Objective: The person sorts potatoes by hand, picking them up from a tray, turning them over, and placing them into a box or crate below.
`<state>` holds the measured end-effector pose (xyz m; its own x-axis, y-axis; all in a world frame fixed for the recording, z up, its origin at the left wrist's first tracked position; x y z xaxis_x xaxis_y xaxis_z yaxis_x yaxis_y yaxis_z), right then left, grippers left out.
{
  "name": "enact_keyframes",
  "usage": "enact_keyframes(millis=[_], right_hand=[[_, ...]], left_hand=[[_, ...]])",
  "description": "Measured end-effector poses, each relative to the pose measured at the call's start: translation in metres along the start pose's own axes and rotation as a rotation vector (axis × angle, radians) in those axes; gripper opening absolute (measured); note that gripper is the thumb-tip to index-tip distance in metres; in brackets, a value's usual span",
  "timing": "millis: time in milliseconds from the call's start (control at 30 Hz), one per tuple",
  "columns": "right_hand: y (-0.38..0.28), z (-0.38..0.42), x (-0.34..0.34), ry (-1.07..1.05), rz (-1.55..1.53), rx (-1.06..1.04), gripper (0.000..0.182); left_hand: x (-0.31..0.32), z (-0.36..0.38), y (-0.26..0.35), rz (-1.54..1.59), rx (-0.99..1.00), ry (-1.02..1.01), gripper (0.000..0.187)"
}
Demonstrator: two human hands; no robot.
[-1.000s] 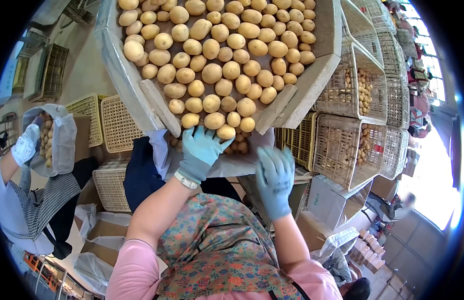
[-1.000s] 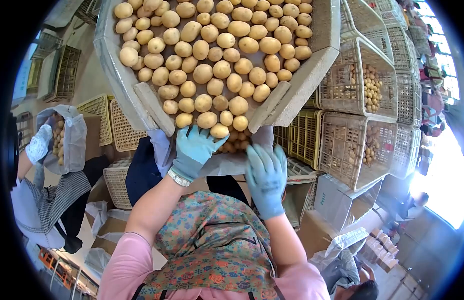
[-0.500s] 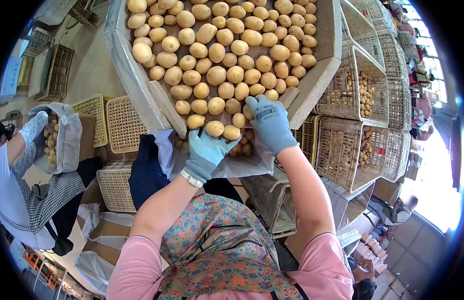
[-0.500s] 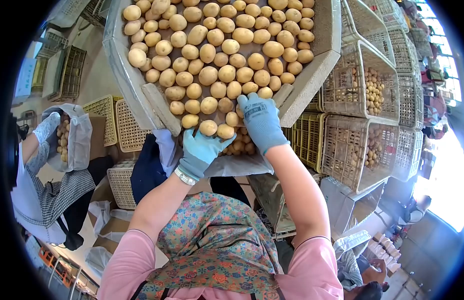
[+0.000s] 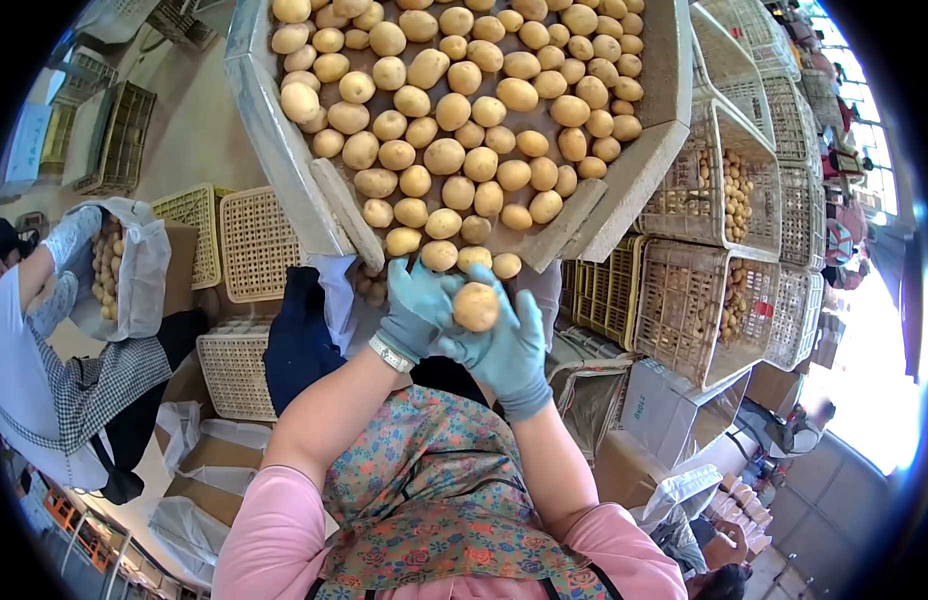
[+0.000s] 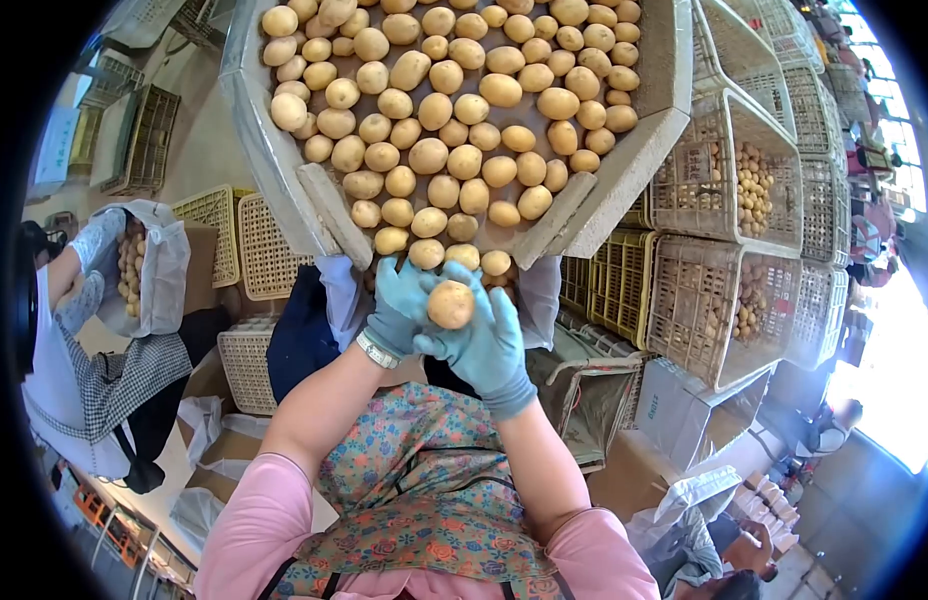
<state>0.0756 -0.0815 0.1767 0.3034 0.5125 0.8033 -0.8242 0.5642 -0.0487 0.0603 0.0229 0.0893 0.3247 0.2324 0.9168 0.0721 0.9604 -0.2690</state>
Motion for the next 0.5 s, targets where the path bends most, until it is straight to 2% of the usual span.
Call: enact_keyframes(millis=[33,67,133,167,200,233,267,300,333,400,433,500], right_hand=[[0.001,0.001,-0.007,0.023,-0.005,0.016,0.062],[0.006,0.005,-0.015,0.05,-0.011,0.038,0.059],[-0.003,0.026,-0.042,0.029,0.01,0.009,0.054],[-0.022,0.047,-0.044,0.215,0.06,-0.134,0.048],[-0.053,0.071,-0.059,0.353,-0.027,-0.254,0.04],[-0.09,0.099,-0.067,0.412,-0.067,-0.409,0.033],[-0.139,0.139,-0.108,0.545,-0.134,-0.576,0.03],[-0.191,0.188,-0.148,0.426,-0.078,-0.694,0.03],[-0.256,0.259,-0.217,0.636,0.016,-0.993,0.033],[-0.288,0.323,-0.205,0.82,-0.241,-1.374,0.034],[-0.287,0.325,-0.198,0.814,-0.237,-1.375,0.034],[-0.272,0.296,-0.178,0.494,0.214,-1.073,0.033]], left_hand=[[0.006,0.002,0.003,-0.333,0.02,-0.189,0.063],[0.004,0.0,0.003,-0.337,0.02,-0.191,0.063],[-0.003,-0.003,0.0,0.239,-0.009,0.283,0.063],[-0.003,-0.004,-0.001,0.237,-0.01,0.28,0.063],[-0.002,-0.008,0.0,0.139,0.057,0.269,0.063],[-0.001,-0.01,0.002,0.043,0.124,0.257,0.063],[0.0,-0.01,0.004,-0.049,0.195,0.247,0.063],[0.003,-0.008,0.003,0.135,0.133,0.216,0.06],[0.002,-0.007,0.004,0.139,0.135,0.216,0.06],[0.003,-0.01,0.004,0.103,0.151,0.217,0.06],[0.005,-0.011,0.001,0.105,0.154,0.211,0.06],[0.006,-0.012,0.003,-0.203,0.271,0.262,0.063]])
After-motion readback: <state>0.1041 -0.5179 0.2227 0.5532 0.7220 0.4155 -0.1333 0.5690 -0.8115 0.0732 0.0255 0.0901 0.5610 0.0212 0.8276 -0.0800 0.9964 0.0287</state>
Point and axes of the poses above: each hand's wrist, its own z-axis away from the middle knuckle, its own x-axis out of the palm, y = z × x, the point moved 4 cm from there along -z, towards the middle knuckle, and after that the axes turned 12 degrees about y, right-handed, at the moved point
